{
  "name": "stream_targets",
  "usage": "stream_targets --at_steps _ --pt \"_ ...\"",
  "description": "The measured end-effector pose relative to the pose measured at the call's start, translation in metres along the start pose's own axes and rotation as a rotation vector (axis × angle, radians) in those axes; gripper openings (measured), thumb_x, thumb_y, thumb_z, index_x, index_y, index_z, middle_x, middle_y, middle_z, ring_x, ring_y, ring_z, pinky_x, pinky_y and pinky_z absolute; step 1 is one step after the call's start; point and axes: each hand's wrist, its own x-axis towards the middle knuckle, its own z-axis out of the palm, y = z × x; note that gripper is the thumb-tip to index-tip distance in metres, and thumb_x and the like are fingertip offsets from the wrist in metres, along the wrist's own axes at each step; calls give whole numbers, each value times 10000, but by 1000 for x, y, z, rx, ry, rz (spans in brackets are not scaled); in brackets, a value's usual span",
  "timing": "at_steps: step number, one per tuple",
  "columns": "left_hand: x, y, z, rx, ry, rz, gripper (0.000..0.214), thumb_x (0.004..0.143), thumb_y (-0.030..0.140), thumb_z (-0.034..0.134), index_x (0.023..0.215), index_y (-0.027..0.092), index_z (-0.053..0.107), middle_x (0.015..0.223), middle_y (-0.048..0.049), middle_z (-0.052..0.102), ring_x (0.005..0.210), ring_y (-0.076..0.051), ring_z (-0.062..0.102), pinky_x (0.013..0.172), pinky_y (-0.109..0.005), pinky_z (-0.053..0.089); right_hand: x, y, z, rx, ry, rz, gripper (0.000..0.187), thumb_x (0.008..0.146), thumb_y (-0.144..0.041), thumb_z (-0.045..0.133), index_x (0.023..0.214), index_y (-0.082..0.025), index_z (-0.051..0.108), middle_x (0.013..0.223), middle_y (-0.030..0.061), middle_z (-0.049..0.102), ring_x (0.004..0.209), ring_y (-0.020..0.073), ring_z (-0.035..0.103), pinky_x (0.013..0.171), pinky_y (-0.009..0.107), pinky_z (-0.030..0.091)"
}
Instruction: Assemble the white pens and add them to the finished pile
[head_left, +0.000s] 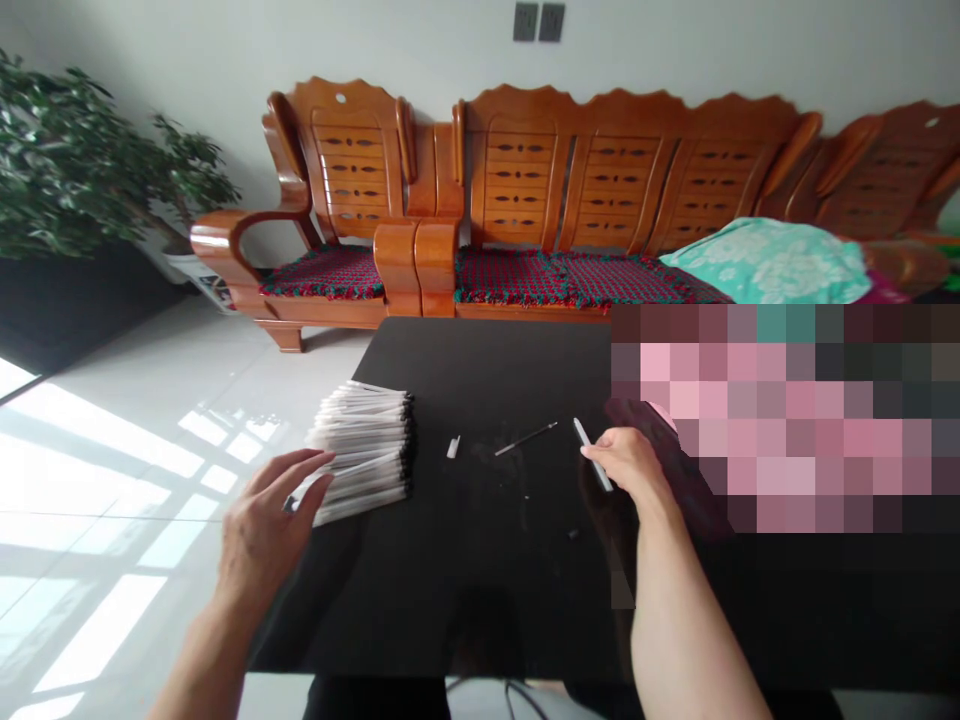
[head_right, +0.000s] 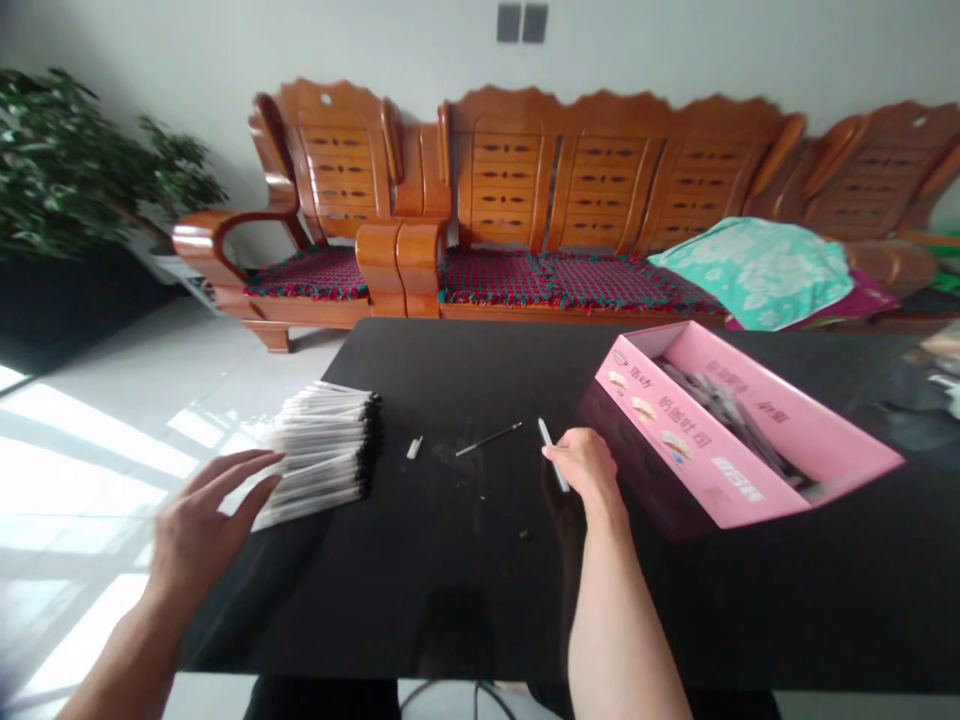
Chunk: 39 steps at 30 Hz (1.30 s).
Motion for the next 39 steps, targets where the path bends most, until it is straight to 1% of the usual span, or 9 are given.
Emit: stream_targets --at_steps 3,7,9,11,13,16,20,27,39 --pt "15 48 15 -160 -89 14 244 909 373 550 1064 267 705 1051 -13 686 849 -169 661 583 -225 501 -6 -10 7 79 -47 79 206 597 -261 759 498 -180 599 345 -28 505 263 83 402 275 187 211" --pt "36 114 60 -287 -333 152 155 885 249 583 918 231 733 849 -19 684 726 -141 637 663 -233 485 -13 -22 18 601 -113 129 187 681 -326 697 640 -165 612 423 -29 552 288 100 447 254 190 257" --pt "41 136 87 -287 -393 209 151 878 194 578 859 213 727 832 -26 674 749 -145 639 707 -241 474 -14 -23 23 770 -131 120 178 675 -314 703 676 -158 619 458 -20 580 325 120 502 264 206 322" --pt "42 147 112 -237 -428 206 129 875 200 586 859 201 714 841 -34 664 767 -158 642 712 -250 465 -13 -22 28 846 -123 95 176 684 -306 705 675 -157 613 475 -13 597 348 132 537 276 215 361" --pt "38 149 130 -177 -462 189 111 873 215 592 850 199 698 849 -37 654 764 -164 641 693 -251 452 -13 -20 32 872 -112 70 174 700 -302 698 669 -158 606 484 -5 610 359 136 556 289 218 386" --pt "32 144 141 -96 -502 200 134 887 213 555 816 197 668 843 -41 642 748 -168 635 663 -250 430 -13 -20 37 885 -115 27 178 719 -299 688 658 -160 594 499 11 627 386 142 586 313 214 413" --pt "29 140 141 -40 -488 177 155 907 216 508 830 191 640 852 -52 636 743 -173 631 639 -252 407 -14 -22 39 894 -74 -11 171 710 -292 695 678 -157 595 527 31 660 425 166 631 332 219 448" --pt "28 140 139 -143 -419 126 129 906 208 527 823 184 623 839 -40 626 767 -167 621 675 -250 416 -9 -19 39 837 217 -7 196 680 -281 718 712 -159 569 533 36 676 439 189 663 336 221 490" --pt "27 141 134 -246 -419 165 117 902 192 539 826 184 628 833 -34 627 782 -161 623 706 -256 439 -4 -10 39 806 209 -15 231 694 -302 738 766 -153 577 553 39 688 471 199 683 373 238 538"
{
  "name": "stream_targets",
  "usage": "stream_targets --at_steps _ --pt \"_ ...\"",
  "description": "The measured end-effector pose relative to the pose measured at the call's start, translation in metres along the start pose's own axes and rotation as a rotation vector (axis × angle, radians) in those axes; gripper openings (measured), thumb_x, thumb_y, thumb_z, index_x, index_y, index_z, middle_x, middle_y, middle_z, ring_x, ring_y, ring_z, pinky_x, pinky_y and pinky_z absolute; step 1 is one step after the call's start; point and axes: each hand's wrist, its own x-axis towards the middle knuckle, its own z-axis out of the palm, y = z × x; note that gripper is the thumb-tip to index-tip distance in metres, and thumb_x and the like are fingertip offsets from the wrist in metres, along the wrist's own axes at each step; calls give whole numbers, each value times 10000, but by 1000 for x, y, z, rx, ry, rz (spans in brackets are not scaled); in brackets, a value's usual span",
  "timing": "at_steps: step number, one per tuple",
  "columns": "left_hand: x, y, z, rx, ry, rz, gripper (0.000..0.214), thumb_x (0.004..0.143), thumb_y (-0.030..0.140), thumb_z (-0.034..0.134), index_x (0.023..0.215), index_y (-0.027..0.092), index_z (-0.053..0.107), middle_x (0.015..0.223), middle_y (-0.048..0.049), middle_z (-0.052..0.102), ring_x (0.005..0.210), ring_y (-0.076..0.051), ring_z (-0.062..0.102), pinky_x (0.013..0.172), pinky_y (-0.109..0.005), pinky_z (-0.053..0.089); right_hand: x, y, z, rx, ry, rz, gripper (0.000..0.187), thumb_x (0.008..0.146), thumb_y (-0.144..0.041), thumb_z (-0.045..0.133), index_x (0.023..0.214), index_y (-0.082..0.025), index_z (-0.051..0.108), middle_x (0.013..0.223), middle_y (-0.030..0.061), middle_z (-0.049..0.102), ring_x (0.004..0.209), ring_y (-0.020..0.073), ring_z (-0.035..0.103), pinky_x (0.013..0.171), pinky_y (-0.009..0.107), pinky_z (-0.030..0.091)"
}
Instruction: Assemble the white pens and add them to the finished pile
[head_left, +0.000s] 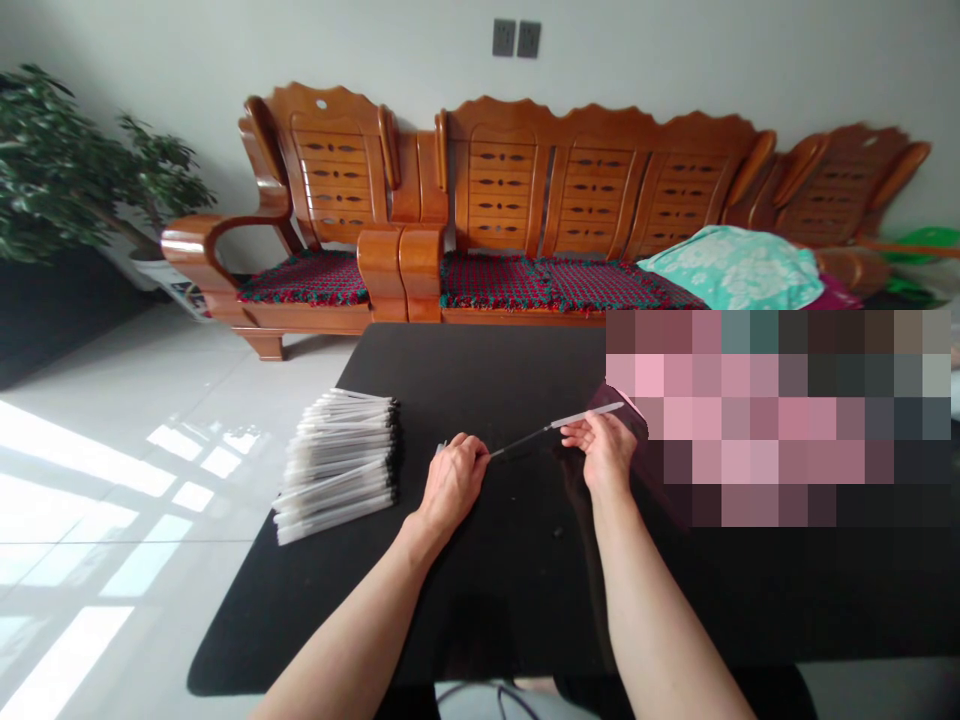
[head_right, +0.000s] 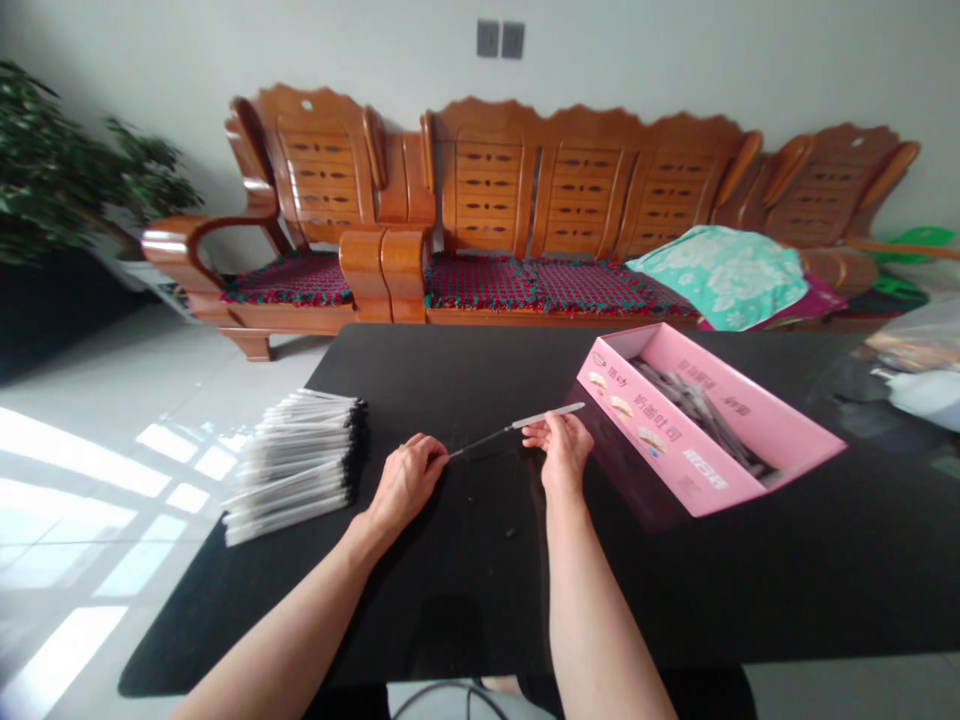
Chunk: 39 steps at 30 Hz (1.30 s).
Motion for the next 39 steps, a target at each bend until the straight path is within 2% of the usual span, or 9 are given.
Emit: stream_targets --at_steps 11,14,18,23,25,28,31,35,39 --pt "1 7 2 -76 5 3 116 916 179 513 838 184 599 825 -27 634 760 -159 621 703 -260 449 -11 -5 10 -25 -104 90 192 689 -290 718 665 -151 587 495 35 655 402 180 640 331 231 510" --pt "0 15 7 -184 32 46 107 919 171 515 853 186 597 831 -21 636 750 -145 616 703 -248 458 -18 -5 14 -30 -241 157 182 699 -283 723 692 -143 607 522 43 673 414 184 650 342 238 524" --pt "0 21 8 -360 81 142 183 906 162 552 1075 204 608 890 -17 664 809 -139 635 763 -244 490 -19 -4 13 57 -421 332 142 706 -244 720 733 -130 639 587 70 713 468 209 686 381 269 566" --pt "4 0 -9 -178 329 -2 212 926 170 511 1087 202 645 946 -44 655 825 -156 633 762 -261 488 -5 -7 2 414 -166 317 91 762 -164 626 671 -162 635 540 17 700 484 140 688 484 198 591" --pt "5 -12 -16 -58 354 -97 194 910 181 532 1049 194 667 946 -54 652 790 -169 631 725 -274 480 -2 -8 1 444 -149 327 123 782 -148 589 672 -162 642 534 17 699 478 140 684 469 201 587" --pt "6 -22 -20 25 289 -145 179 877 197 582 1018 191 692 912 -53 652 734 -177 621 682 -284 468 -4 -7 4 413 -204 353 114 776 -146 582 703 -146 668 554 40 712 495 167 695 442 232 586" --pt "3 -13 -14 -59 204 -66 146 870 198 601 962 195 714 870 -42 653 736 -166 621 691 -268 469 -6 -6 6 408 -209 338 89 754 -155 610 694 -143 674 549 44 711 490 170 694 437 230 582" --pt "-5 22 3 -273 -137 308 186 926 210 544 964 186 724 902 -46 666 813 -146 635 758 -232 486 -7 -5 7 395 -225 336 90 752 -164 617 695 -137 680 557 51 717 491 172 695 444 234 587" --pt "-15 52 20 -223 -362 577 206 929 291 559 1036 184 698 957 -61 654 902 -174 628 820 -252 495 -7 -5 6 387 -236 351 94 749 -161 614 694 -133 685 560 56 719 485 175 694 445 241 591"
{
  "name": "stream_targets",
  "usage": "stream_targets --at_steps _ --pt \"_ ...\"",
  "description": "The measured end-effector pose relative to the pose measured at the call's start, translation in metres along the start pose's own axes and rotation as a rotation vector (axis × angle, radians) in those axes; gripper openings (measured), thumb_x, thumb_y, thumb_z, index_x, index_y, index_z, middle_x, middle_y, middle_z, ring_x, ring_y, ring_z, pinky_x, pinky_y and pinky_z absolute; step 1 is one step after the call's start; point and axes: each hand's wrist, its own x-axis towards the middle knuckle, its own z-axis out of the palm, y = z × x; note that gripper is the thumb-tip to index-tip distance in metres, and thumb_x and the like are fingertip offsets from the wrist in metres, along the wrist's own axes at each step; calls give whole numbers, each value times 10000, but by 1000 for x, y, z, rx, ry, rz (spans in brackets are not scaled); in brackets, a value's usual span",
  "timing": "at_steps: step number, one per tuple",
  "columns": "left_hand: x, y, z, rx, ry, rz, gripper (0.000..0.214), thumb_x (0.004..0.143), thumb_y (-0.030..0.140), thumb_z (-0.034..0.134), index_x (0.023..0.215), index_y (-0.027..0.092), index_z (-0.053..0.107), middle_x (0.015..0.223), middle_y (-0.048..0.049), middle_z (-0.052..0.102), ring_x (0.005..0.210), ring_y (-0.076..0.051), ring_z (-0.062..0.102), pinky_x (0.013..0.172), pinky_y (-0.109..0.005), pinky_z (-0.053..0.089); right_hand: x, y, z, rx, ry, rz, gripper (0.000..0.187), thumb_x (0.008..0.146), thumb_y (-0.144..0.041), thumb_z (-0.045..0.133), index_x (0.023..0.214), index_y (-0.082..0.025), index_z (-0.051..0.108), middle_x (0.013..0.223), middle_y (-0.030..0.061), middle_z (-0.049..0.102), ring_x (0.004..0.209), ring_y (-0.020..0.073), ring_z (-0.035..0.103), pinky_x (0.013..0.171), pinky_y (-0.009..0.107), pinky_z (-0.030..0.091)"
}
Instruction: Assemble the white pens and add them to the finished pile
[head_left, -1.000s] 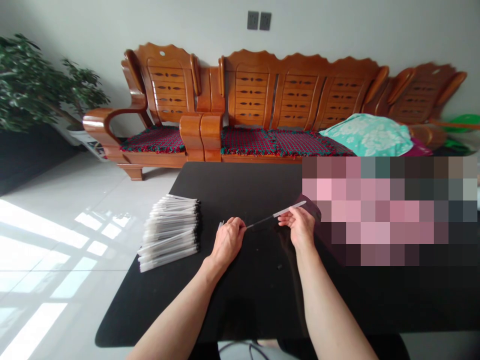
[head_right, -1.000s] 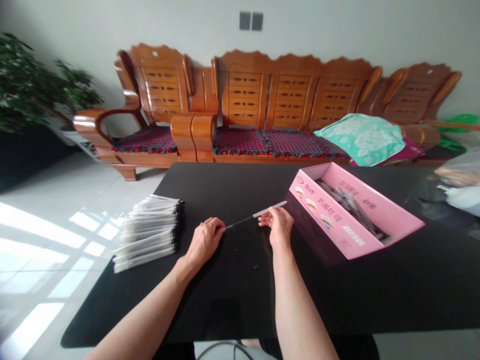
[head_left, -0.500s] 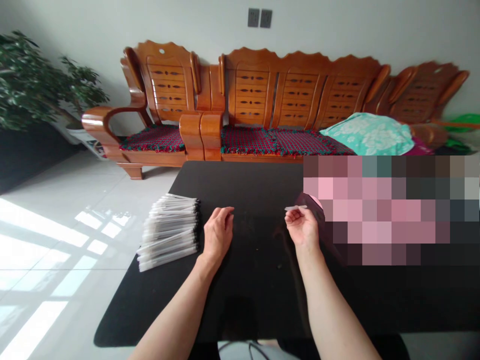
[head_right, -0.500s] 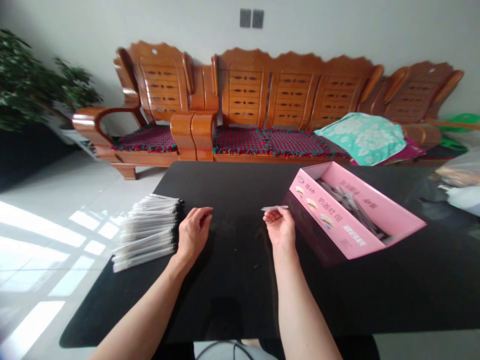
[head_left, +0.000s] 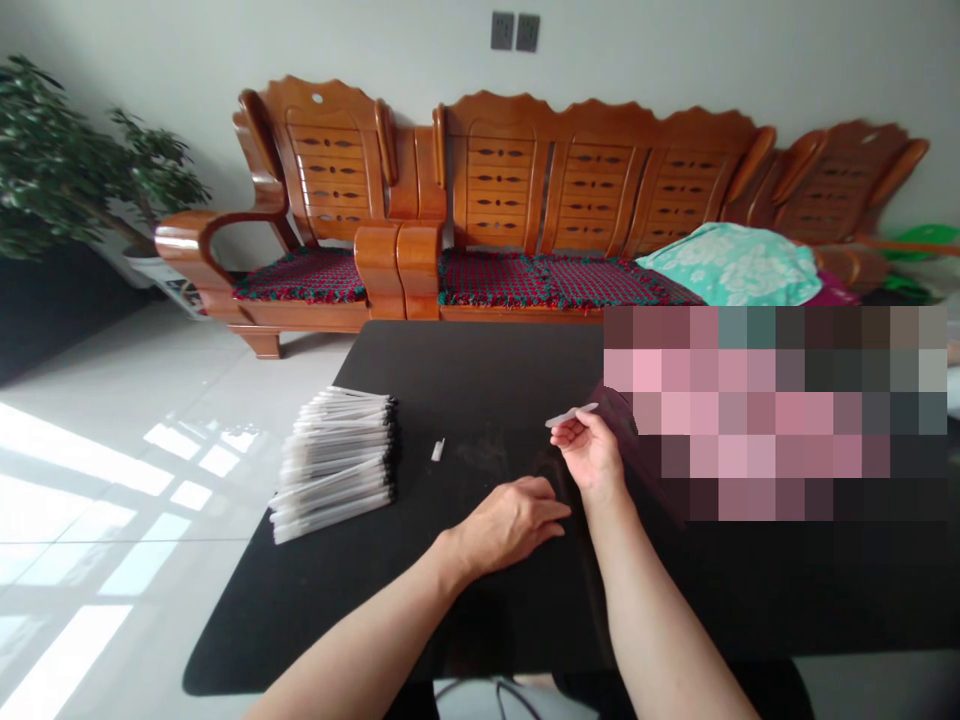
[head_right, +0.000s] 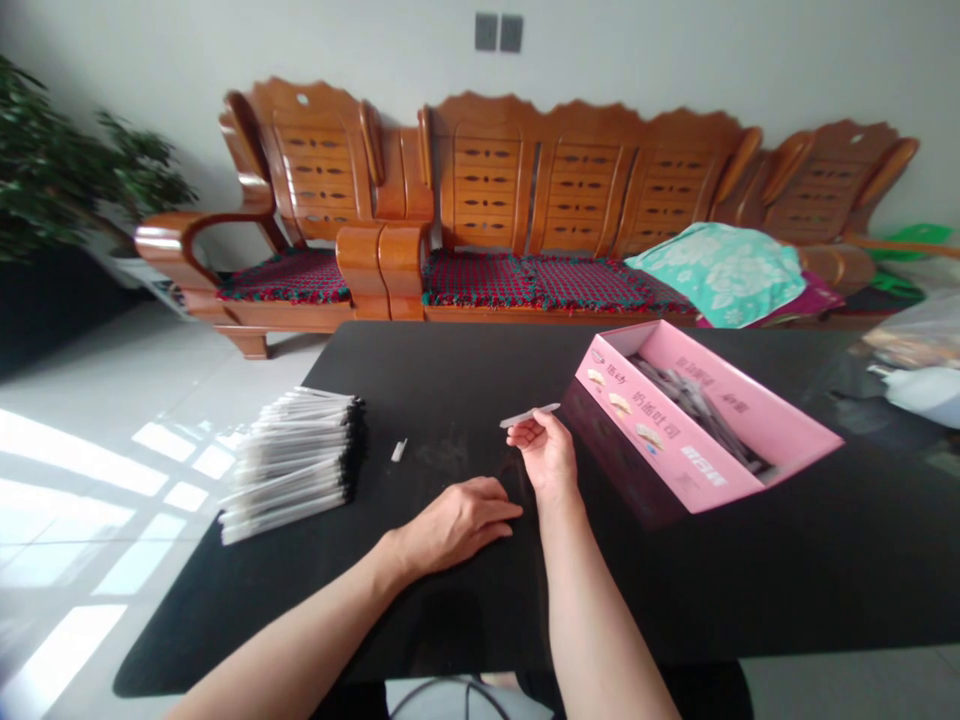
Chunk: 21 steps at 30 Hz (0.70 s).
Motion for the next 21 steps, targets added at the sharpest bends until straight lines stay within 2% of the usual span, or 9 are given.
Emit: stream_targets --at_steps 3,6,8,10,12,14,17,21 --pt "2 4 10 105 -83 20 165 906 300 590 938 172 689 916 -62 641 866 -191 620 799 -280 502 0 0 0 1 -7 0 84 740 -166 624 694 -133 686 559 57 718 484 178 694 443 243 591" --pt "0 2 12 61 -53 -22 132 907 217 559 897 167 681 894 -59 646 837 -180 624 779 -275 501 0 1 -1 -6 -12 -6 75 739 -170 629 700 -134 683 561 55 718 484 179 694 438 243 589" --pt "-2 -3 9 -74 56 -130 101 867 163 585 884 172 684 872 -49 659 800 -165 629 747 -258 499 0 1 -1 -11 -16 -11 68 739 -176 636 703 -138 680 557 49 714 478 178 690 431 243 585" --pt "-3 -9 3 -289 217 -302 80 819 146 624 867 172 683 811 -34 673 724 -149 631 684 -244 499 -1 2 -1 -16 -17 -19 64 737 -180 641 707 -138 680 555 44 712 472 175 686 425 240 580" --pt "-4 -17 -4 -591 384 -462 57 789 186 670 839 160 663 740 -29 681 657 -143 637 631 -241 507 -2 2 1 -32 -19 -24 66 733 -179 644 708 -131 681 564 51 715 479 175 688 428 240 581" --pt "-5 -26 -11 -913 518 -550 165 763 260 724 854 146 646 741 -41 700 670 -155 667 639 -254 536 -4 4 3 -67 -32 -25 61 726 -178 653 712 -125 680 587 66 725 498 182 696 444 247 590" --pt "-7 -35 -19 -1198 624 -599 329 719 334 787 934 125 653 808 -71 729 739 -163 698 704 -269 567 -8 7 8 -128 -87 -46 66 715 -189 683 749 -134 673 631 79 742 531 203 714 464 269 603" --pt "-8 -37 -22 -1282 662 -641 378 681 367 827 892 102 660 783 -80 732 682 -138 691 662 -233 566 -14 12 15 -207 -170 -66 136 709 -230 724 792 -150 651 636 74 744 539 224 722 463 284 603"
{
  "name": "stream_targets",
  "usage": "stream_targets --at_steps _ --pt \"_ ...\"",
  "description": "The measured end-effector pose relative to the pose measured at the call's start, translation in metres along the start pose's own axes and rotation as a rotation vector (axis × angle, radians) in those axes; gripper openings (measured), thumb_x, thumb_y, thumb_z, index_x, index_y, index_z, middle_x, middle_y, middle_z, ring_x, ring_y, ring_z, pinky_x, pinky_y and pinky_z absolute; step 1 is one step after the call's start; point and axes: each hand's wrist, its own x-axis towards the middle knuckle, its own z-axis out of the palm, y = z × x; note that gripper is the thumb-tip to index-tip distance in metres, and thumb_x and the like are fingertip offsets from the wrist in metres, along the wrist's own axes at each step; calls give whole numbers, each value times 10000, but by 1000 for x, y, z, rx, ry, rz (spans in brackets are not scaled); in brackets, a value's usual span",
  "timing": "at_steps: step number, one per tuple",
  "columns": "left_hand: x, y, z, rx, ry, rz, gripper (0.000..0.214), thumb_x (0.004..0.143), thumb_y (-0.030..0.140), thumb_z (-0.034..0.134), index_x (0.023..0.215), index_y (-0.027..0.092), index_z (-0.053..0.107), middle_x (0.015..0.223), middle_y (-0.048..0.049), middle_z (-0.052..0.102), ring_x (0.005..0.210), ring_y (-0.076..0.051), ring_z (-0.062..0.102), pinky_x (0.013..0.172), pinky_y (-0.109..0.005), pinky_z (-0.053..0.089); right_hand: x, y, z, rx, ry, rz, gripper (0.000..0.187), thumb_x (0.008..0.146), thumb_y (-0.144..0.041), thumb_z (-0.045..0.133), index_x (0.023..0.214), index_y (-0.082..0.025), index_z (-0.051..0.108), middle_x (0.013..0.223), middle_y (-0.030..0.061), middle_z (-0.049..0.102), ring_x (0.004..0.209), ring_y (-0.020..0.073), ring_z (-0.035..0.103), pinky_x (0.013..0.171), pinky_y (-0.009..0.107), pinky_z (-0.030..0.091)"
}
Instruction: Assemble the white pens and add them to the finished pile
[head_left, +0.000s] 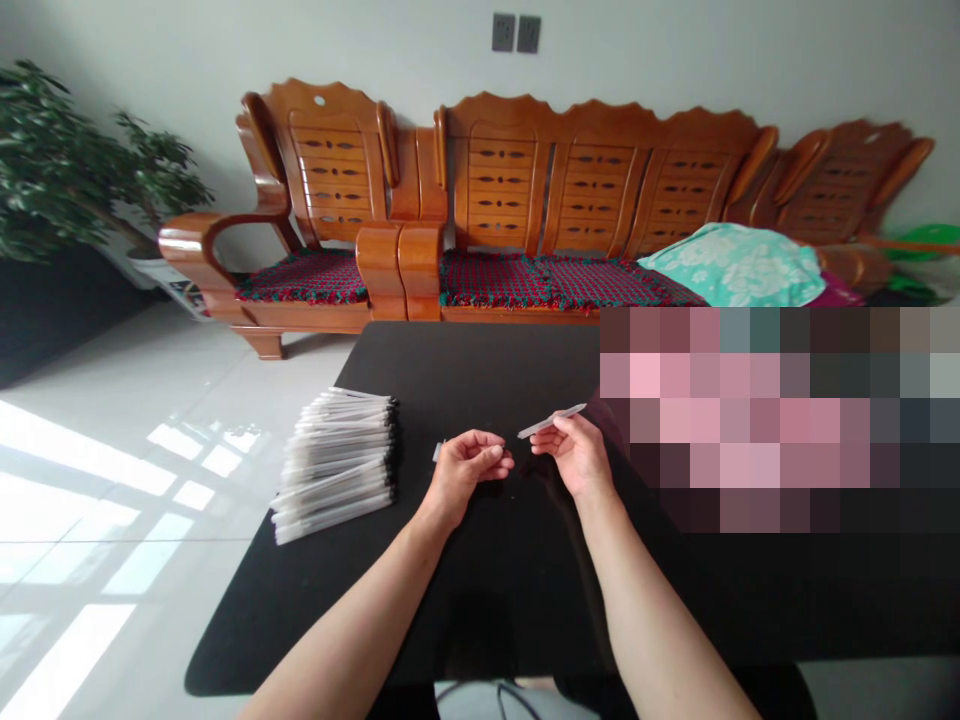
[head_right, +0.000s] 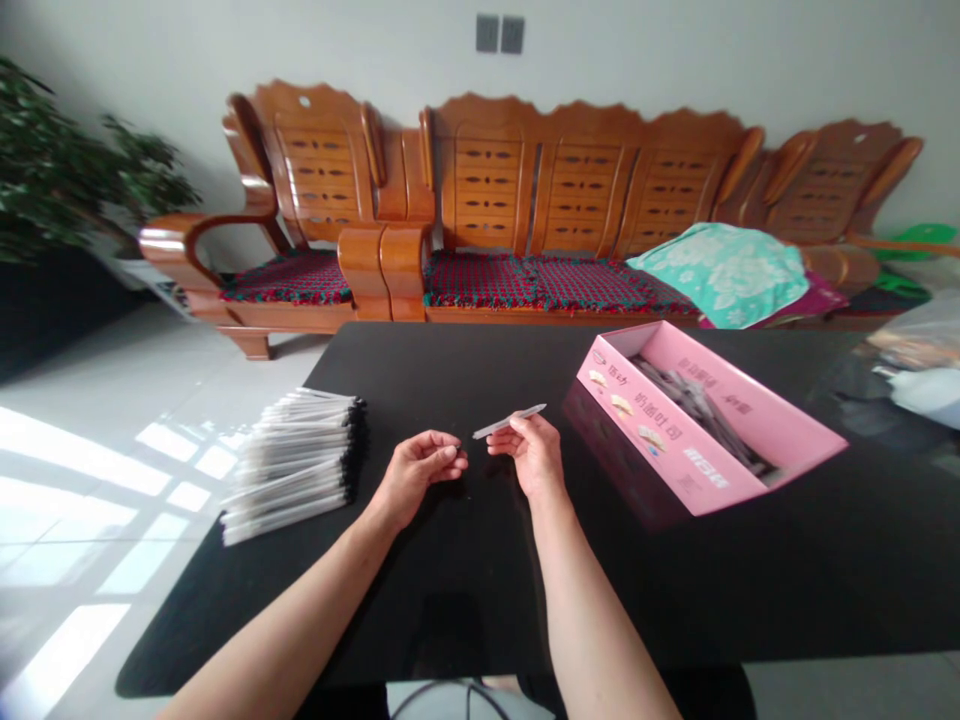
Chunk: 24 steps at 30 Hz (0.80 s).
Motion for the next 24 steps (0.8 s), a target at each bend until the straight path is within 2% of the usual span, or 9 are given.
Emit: stream_targets --at_steps 9,24 --pt "0 -2 3 -42 -19 -1 389 671 369 838 870 107 631 786 -73 731 679 -131 690 667 -229 566 -4 0 9 -79 -35 22 165 703 -246 738 785 -164 620 628 63 738 510 219 711 429 277 588" --pt "1 -3 3 6 -31 27 374 686 373 825 849 109 615 770 -66 727 691 -136 695 679 -238 571 -5 3 11 -129 -54 28 183 703 -256 746 799 -159 623 636 58 736 510 221 709 425 279 585"
